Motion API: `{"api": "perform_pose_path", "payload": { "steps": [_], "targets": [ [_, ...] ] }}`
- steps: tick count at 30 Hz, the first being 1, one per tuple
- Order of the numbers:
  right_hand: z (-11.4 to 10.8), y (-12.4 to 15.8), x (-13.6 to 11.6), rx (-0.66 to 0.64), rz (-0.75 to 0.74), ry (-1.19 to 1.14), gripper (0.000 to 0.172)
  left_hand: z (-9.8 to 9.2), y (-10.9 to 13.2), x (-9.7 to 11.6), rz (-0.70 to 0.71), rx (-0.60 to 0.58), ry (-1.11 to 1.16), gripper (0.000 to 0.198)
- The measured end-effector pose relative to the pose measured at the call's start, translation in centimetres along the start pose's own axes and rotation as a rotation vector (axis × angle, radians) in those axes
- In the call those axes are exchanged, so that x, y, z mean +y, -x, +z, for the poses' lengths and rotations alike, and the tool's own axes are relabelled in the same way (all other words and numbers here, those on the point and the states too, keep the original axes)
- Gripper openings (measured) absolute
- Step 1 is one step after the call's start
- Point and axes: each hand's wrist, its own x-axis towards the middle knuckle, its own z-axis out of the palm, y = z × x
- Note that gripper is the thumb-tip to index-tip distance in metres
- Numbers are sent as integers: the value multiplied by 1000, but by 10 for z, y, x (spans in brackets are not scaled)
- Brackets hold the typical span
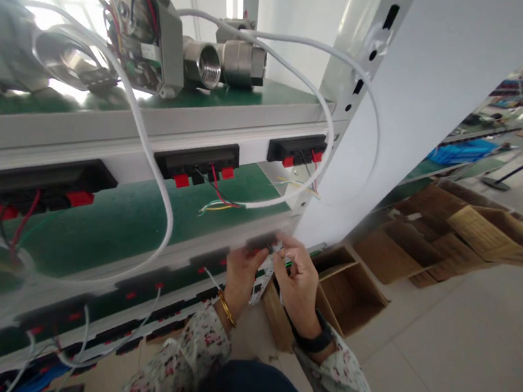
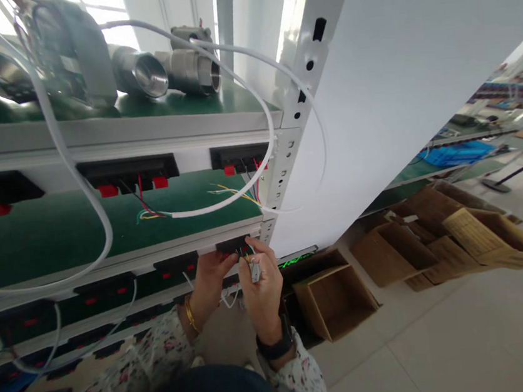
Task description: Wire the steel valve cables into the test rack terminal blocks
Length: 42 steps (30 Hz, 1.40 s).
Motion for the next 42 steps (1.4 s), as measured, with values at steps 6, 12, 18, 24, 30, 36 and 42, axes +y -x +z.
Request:
{"api": "perform_pose_path", "payload": {
  "steps": [6, 12, 18, 24, 30, 36, 42],
  "targets": [
    [1, -4, -2, -40, -90, 48, 8, -9, -4, -11, -76, 53, -48, 24],
    [7, -3, -5, 25, -88, 55, 7, -7, -3, -4, -71, 7, -22, 28],
    [4, -5, -2, 17, -7, -59, 11, 3, -10, -2, 20, -5, 23, 34],
    [-5, -14, -4, -60, -88, 46, 14, 2, -10, -13, -3, 54, -12, 25],
    [0, -15, -5, -35, -123, 95, 14, 2, -11, -11, 9, 35, -48, 27],
    [-4, -10, -5, 27, -124, 50, 10, 0, -9, -6, 14, -5, -102, 28],
    [-29, 71, 29, -197, 123, -141, 24, -49, 23, -18, -77, 182, -184, 28]
  ]
}}
